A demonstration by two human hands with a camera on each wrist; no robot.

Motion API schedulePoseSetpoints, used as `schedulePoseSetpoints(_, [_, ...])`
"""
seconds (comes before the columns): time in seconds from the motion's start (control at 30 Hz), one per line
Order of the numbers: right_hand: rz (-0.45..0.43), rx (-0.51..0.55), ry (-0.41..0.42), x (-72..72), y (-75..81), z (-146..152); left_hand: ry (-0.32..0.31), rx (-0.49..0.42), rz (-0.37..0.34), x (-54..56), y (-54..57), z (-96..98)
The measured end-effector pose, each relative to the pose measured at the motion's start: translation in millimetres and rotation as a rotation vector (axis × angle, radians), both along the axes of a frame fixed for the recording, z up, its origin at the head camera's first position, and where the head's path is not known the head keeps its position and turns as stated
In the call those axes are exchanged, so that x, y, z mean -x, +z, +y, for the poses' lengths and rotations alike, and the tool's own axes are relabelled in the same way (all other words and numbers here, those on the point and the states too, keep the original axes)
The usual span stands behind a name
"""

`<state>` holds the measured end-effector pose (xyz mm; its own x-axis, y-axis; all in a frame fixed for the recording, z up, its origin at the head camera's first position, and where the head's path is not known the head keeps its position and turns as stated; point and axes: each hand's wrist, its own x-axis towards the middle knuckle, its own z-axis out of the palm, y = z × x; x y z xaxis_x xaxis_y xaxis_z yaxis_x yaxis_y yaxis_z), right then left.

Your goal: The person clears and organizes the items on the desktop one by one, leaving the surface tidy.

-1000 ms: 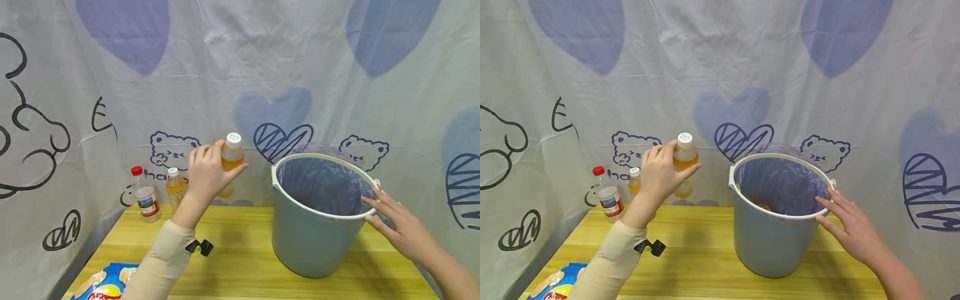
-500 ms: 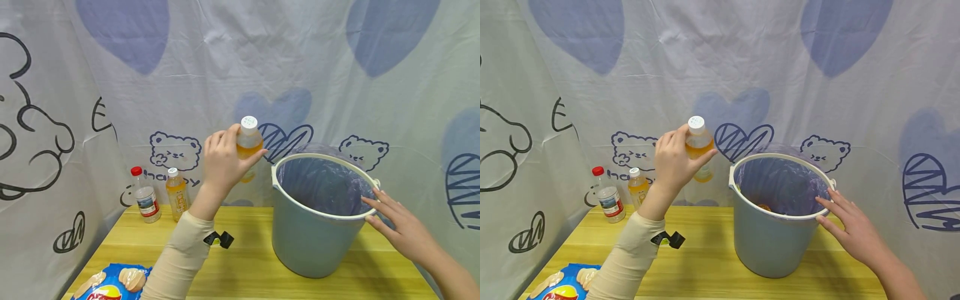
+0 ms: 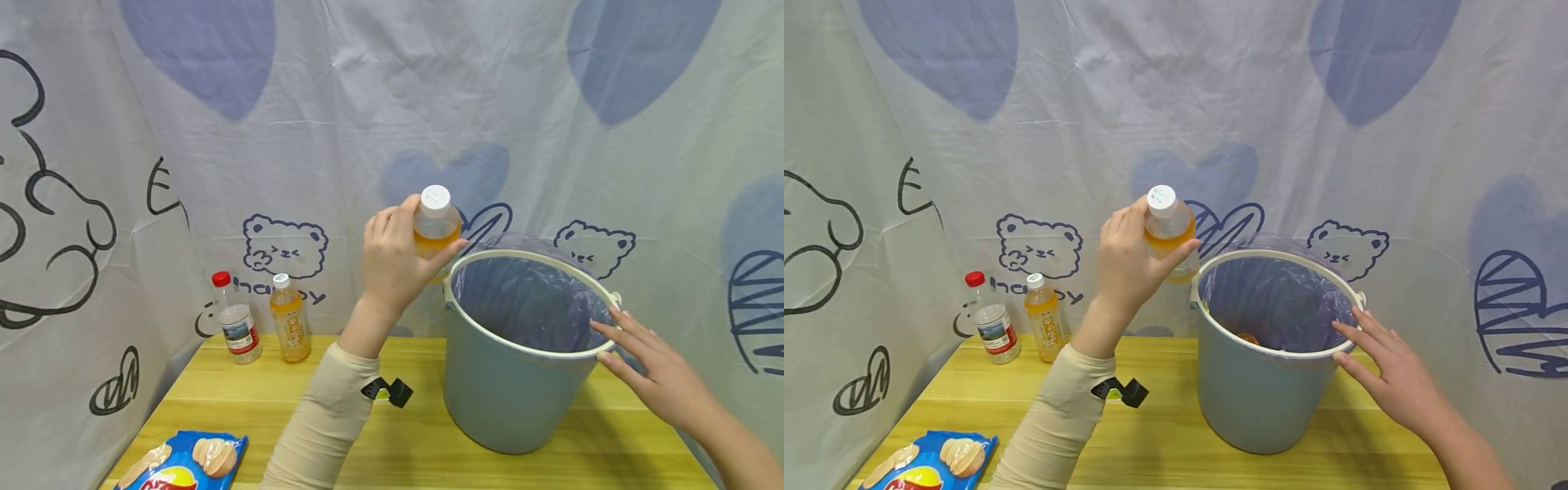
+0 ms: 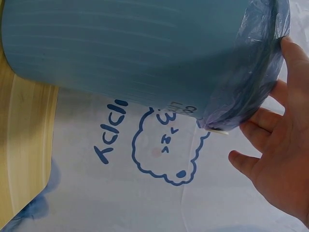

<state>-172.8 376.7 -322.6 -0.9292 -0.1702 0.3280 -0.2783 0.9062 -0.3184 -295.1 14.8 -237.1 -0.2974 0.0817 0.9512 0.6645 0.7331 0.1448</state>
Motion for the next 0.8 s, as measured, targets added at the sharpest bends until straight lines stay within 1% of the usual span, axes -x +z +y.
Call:
schedulePoseSetpoints(0.17, [0.001,-0.002,-0.001,-0.5,0.3,0,-0.035,0.021,0.017,-1.4,-2.5,12.7])
schedulePoseSetpoints(0.47, [0.005,-0.019,-0.009,-0.4,0.7,-1,-0.075,0.043,0.037,-3.3,-10.7,30.0])
schedulePoseSetpoints(0.8, [0.010,-0.010,-0.002,-0.9,-1.4,0,-0.124,0.103,-0.013,-5.4,-26.0,43.6])
